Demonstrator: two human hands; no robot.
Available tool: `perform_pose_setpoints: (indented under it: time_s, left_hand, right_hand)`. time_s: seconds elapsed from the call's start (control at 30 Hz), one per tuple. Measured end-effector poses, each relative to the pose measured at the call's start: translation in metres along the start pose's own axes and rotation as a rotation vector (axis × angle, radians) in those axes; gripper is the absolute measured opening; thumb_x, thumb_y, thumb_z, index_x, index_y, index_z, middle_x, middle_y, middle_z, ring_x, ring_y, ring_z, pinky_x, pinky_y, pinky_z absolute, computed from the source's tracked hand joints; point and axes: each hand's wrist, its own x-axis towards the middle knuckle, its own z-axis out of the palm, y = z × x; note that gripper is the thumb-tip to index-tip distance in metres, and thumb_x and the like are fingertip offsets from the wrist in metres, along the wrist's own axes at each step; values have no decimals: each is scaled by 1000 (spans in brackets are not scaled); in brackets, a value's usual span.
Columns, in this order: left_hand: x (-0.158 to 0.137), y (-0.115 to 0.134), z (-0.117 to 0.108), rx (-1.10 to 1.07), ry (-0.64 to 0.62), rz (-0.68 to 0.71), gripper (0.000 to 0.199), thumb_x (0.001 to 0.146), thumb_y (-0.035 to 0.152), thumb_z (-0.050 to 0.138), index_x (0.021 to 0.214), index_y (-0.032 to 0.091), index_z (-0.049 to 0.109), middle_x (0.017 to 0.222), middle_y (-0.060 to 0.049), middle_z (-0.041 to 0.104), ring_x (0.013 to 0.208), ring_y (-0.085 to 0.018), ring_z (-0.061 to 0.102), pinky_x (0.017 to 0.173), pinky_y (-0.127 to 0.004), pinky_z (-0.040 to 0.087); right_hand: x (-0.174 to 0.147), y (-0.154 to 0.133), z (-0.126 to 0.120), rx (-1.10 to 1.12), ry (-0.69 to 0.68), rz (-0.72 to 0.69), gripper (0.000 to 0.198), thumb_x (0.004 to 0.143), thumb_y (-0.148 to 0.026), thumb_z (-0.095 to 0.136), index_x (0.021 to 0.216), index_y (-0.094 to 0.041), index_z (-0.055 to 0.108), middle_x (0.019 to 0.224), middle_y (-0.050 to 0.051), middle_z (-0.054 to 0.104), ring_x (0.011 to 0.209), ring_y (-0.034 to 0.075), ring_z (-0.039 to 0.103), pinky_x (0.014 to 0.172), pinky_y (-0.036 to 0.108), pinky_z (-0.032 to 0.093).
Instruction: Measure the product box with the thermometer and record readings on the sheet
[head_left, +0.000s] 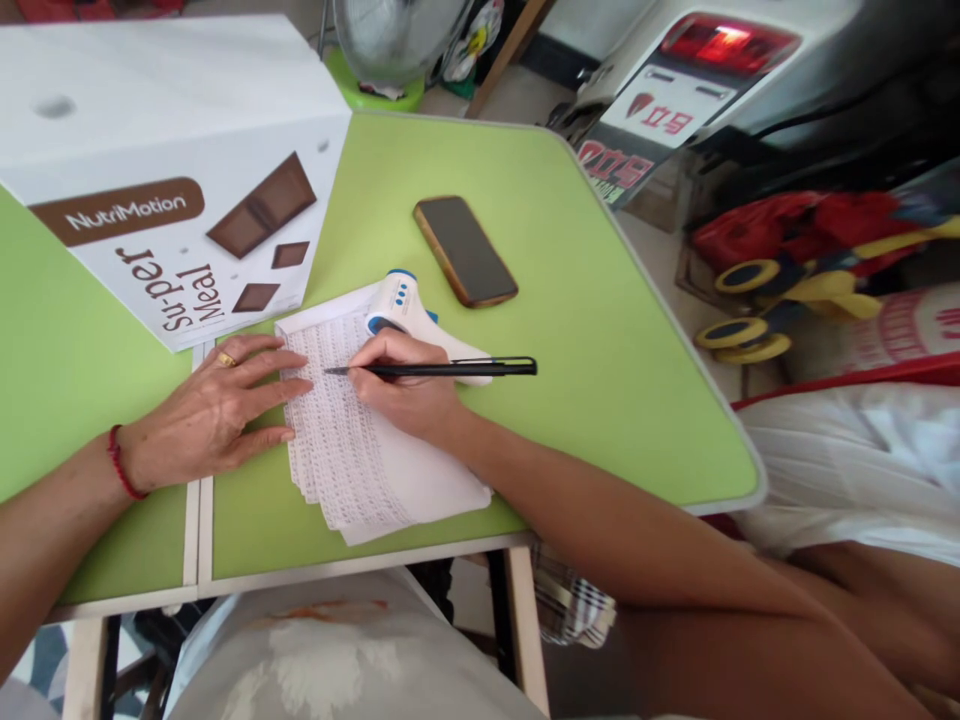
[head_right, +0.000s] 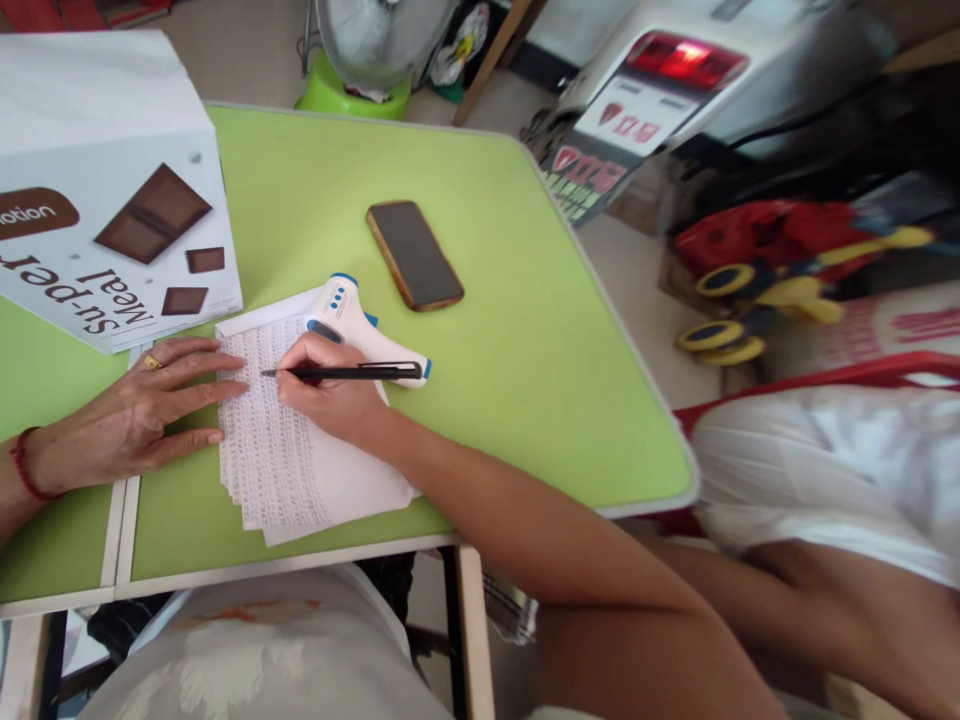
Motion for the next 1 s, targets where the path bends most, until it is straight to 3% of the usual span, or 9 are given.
perform_pose_setpoints:
  time_s: [0.63, 0.83, 1.0]
  left_hand:
    - [0, 0, 0, -19, -16, -32, 40, 99, 41, 49, 129, 16, 57, 136, -15, 55, 135, -34, 40, 109, -56, 39]
    - [-1, -1, 0, -3, -20, -21, 41, 99, 40, 49, 130, 15, 57, 138, -16, 54, 135, -34, 39, 110, -57, 39]
    - [-1, -2, 0, -23, -27, -41, 40, 99, 42, 50, 130, 18, 57, 138, -14, 54, 136, -34, 39, 111, -56, 38]
  right_hand:
    - [-1, -1, 0, -31, -56, 21, 7, 70, -17, 57, 64, -20, 54, 57, -5, 54, 50, 8, 43, 47, 23, 34]
    - [-1, 0, 0, -61, 7, 10, 9, 70, -16, 57, 63, -20, 54, 56, -4, 55, 51, 9, 44, 48, 23, 34]
    - [-1, 1, 0, -61, -42, 19, 7, 70, -18, 56, 64, -21, 53, 57, -5, 55, 52, 9, 44, 49, 24, 35]
